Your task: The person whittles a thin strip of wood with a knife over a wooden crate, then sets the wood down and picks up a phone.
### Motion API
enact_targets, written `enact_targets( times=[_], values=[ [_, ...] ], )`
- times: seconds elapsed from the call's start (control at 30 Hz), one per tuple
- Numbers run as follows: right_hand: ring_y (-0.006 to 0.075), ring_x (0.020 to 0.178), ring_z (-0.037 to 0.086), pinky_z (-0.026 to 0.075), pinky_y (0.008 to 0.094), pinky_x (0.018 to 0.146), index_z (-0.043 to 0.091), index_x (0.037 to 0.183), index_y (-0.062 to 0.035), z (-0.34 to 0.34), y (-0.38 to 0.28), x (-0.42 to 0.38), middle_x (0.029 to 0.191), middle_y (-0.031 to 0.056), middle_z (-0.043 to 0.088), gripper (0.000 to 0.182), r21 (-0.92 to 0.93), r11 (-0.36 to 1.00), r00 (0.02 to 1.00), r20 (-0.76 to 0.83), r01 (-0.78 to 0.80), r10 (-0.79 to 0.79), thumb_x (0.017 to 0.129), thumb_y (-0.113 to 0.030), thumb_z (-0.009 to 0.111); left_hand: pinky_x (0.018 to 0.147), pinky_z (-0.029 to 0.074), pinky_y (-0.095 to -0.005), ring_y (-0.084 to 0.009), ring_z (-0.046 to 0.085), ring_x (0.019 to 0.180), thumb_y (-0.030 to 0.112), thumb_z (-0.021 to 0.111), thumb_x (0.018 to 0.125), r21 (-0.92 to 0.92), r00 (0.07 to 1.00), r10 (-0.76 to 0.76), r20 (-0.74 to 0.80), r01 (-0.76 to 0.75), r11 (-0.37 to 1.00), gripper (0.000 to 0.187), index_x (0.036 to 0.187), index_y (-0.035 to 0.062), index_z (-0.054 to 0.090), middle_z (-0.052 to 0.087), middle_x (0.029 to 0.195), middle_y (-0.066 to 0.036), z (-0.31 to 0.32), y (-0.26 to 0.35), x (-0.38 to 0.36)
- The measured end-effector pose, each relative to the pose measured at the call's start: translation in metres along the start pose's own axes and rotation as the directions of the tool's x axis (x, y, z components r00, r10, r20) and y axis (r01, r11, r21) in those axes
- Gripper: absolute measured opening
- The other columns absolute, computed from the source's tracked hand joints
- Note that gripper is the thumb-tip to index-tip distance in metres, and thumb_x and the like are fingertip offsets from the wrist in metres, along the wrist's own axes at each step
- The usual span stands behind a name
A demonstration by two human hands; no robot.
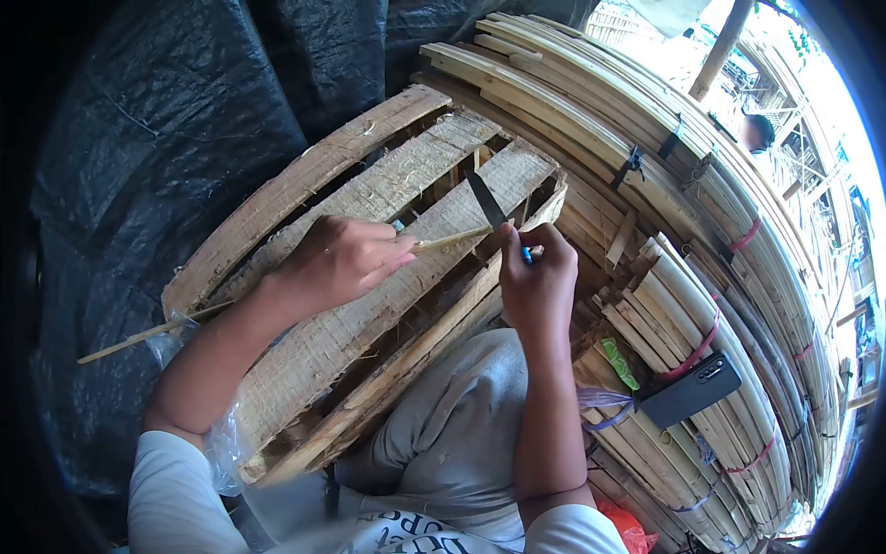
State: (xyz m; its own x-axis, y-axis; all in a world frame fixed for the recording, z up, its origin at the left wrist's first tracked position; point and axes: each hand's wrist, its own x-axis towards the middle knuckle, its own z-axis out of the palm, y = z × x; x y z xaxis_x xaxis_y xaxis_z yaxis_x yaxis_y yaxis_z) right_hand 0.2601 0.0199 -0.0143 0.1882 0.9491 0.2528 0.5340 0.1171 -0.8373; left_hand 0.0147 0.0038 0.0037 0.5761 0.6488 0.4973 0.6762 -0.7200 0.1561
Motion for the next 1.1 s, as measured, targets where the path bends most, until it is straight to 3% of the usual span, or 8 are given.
enact_targets(
  times=[0.13,0.2,0.37,0.73,0.8,0.93,0.97,1.1],
  values=[
    [0.0103,0.054,0.05,0.043,0.0321,0.053,0.07,0.085,0.0075,0.004,0.019,0.009,0.06,0.0117,0.061,0.033,-0.066,0.991,0.984,-0.122,0.119,-0.126,0.097,-0.023,0.076,0.053,0.05,-0.0389,-0.0271,0.067,0.06,0.014,0.074,0.095,-0.008,1.0,0.001,-0.005,-0.001,1.0,0.014,0.089,0.0009,0.074,0.064,0.07,-0.014,0.003,0.0,-0.001],
    [0.0112,0.053,0.05,0.044,0.0335,0.053,0.07,0.085,0.0076,0.016,0.013,-0.003,0.06,0.0124,0.062,0.034,0.162,0.975,0.988,-0.054,0.151,-0.144,0.097,-0.023,0.076,0.053,0.05,-0.0391,-0.0271,0.067,0.06,0.014,0.074,0.095,0.009,0.999,0.019,-0.026,-0.019,1.0,0.014,0.09,0.0009,0.074,0.065,0.07,-0.014,0.003,0.0,0.001],
    [0.014,0.053,0.049,0.041,0.034,0.052,0.069,0.081,0.007,0.005,0.02,0.014,0.057,0.014,0.058,0.037,-0.05,0.99,0.979,-0.153,0.133,-0.139,0.095,-0.026,0.078,0.055,0.052,-0.0397,-0.0282,0.068,0.061,0.013,0.075,0.094,0.006,1.0,0.003,0.007,-0.003,1.0,0.012,0.094,0.0006,0.075,0.065,0.07,-0.014,0.004,-0.002,-0.001],
    [0.0146,0.053,0.053,0.045,0.0341,0.054,0.068,0.081,0.0074,0.021,0.011,-0.008,0.058,0.0164,0.059,0.034,0.185,0.976,0.993,-0.025,0.115,-0.112,0.096,-0.022,0.077,0.057,0.053,-0.0391,-0.0285,0.069,0.063,0.014,0.075,0.094,0.011,1.0,-0.012,-0.001,0.012,1.0,0.013,0.094,0.0014,0.075,0.067,0.073,-0.014,0.002,0.0,-0.002],
    [0.0129,0.054,0.053,0.045,0.0327,0.054,0.069,0.082,0.0064,0.007,0.002,0.0,0.06,0.0154,0.062,0.032,0.132,0.99,0.999,0.014,-0.039,0.038,0.097,-0.021,0.076,0.057,0.053,-0.0392,-0.0285,0.069,0.063,0.014,0.075,0.093,0.002,1.0,-0.023,0.014,0.023,1.0,0.013,0.094,0.0014,0.075,0.067,0.073,-0.014,0.002,0.0,-0.003],
    [0.0068,0.053,0.05,0.043,0.0301,0.051,0.07,0.085,0.0052,0.022,0.015,-0.009,0.057,0.0091,0.059,0.03,0.116,0.97,0.972,-0.119,0.214,-0.201,0.098,-0.021,0.075,0.057,0.053,-0.0386,-0.0282,0.069,0.064,0.014,0.075,0.094,0.008,1.0,-0.008,0.0,0.008,1.0,0.013,0.094,0.0009,0.075,0.066,0.073,-0.014,0.003,0.001,-0.004],
    [0.0059,0.053,0.049,0.042,0.0298,0.05,0.069,0.084,0.0055,0.02,0.006,-0.018,0.056,0.0072,0.057,0.031,0.197,0.98,0.999,0.053,-0.012,0.001,0.098,-0.021,0.075,0.056,0.053,-0.0383,-0.0281,0.069,0.064,0.014,0.075,0.094,0.009,1.0,-0.002,-0.001,0.002,1.0,0.013,0.094,0.0008,0.075,0.066,0.073,-0.014,0.002,0.001,-0.004],
    [0.0052,0.052,0.043,0.037,0.0258,0.049,0.07,0.082,0.0056,0.011,0.01,-0.001,0.055,0.0001,0.054,0.035,0.166,0.986,1.0,0.018,0.006,-0.009,0.098,-0.025,0.077,0.056,0.053,-0.0382,-0.0286,0.069,0.064,0.014,0.075,0.094,0.002,0.999,-0.027,0.022,0.027,1.0,0.014,0.094,0.0003,0.074,0.066,0.073,-0.014,0.005,-0.001,-0.005]
  ],
)
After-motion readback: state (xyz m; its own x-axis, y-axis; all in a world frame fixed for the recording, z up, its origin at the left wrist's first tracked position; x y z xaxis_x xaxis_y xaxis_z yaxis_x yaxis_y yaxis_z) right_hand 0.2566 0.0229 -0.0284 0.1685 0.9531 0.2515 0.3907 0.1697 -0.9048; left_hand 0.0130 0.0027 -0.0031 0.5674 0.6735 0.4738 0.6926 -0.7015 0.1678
